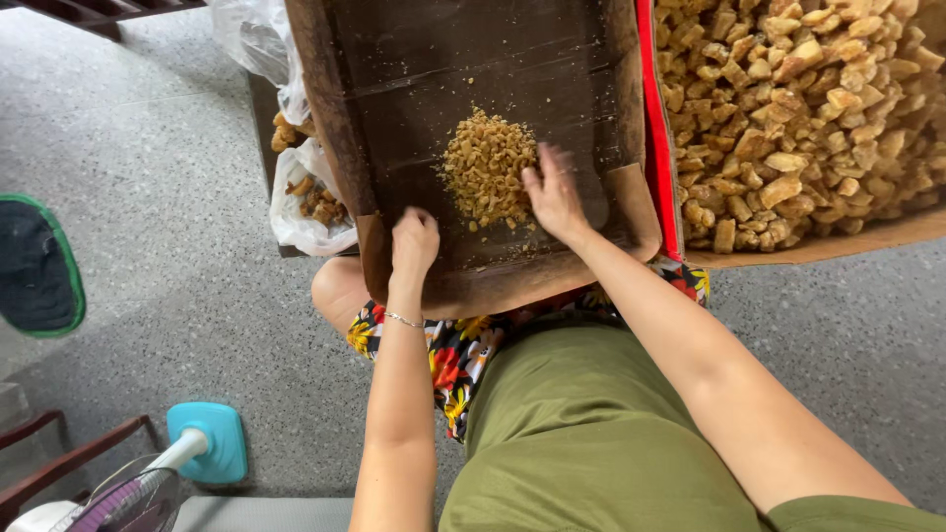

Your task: The person sorts small brown food pieces by hand from a cardboard tray into a plastic bag. They repeatedly scoop, separate, and transfer the pieces, then gather remaining crumbs into the bag and place it aside.

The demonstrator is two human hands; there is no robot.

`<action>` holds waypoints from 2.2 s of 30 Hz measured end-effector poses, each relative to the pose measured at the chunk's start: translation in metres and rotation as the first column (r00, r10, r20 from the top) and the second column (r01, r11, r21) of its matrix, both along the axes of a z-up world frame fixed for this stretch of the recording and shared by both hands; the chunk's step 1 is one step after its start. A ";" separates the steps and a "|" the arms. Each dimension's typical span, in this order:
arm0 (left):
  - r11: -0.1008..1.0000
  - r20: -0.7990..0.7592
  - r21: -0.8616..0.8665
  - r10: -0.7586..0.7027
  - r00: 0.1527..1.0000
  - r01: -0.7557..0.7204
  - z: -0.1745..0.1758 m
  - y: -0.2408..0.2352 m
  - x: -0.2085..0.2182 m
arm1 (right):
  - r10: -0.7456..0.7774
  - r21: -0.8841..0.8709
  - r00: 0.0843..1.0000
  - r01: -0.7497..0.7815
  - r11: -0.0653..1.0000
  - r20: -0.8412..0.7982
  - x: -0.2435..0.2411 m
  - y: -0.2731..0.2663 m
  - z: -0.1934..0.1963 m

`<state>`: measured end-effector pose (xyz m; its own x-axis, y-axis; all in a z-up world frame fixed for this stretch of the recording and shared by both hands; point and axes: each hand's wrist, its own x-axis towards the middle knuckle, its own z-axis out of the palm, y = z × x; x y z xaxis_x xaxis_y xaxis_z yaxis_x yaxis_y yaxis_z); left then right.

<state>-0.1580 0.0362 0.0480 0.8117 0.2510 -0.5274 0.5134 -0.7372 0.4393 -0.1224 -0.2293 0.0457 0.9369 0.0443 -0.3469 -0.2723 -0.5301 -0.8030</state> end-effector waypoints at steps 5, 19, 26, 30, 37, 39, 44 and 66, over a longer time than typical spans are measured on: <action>0.853 -0.584 -0.517 -0.291 0.758 -0.071 -0.028 0.018 -0.007 | 0.110 -0.244 0.977 -0.154 0.958 -0.183 0.011 -0.042 0.011; 0.745 -0.452 -0.665 -0.344 0.823 -0.054 -0.006 -0.018 0.018 | 0.639 -0.038 0.507 -0.799 0.600 -0.579 0.017 -0.027 0.004; 0.793 -0.250 -0.551 -0.455 0.855 0.261 -0.024 -0.055 0.029 | 0.585 -0.051 0.634 -0.699 0.713 -0.506 0.004 0.020 -0.031; 0.682 -0.175 -0.728 -0.086 0.981 -0.070 -0.023 -0.033 0.032 | 0.435 0.002 0.881 -0.442 0.897 -0.186 0.025 -0.022 0.005; 0.835 -0.020 -0.542 -0.126 0.992 0.095 -0.005 -0.064 0.017 | 0.474 -0.417 0.837 -0.341 0.842 0.274 0.027 -0.011 -0.009; 0.836 0.097 -0.545 -0.011 0.995 0.062 0.002 -0.069 0.018 | 0.301 -0.209 0.915 -0.250 0.945 0.267 0.032 -0.012 -0.019; 0.628 0.218 -0.778 0.296 0.930 -0.018 0.020 -0.082 0.028 | 0.045 0.558 0.990 0.037 0.829 -0.131 0.026 -0.028 -0.008; 0.998 0.421 -0.061 0.054 0.906 -0.032 -0.061 0.025 -0.006 | -0.142 -0.060 0.675 0.267 0.962 0.724 0.075 -0.229 0.134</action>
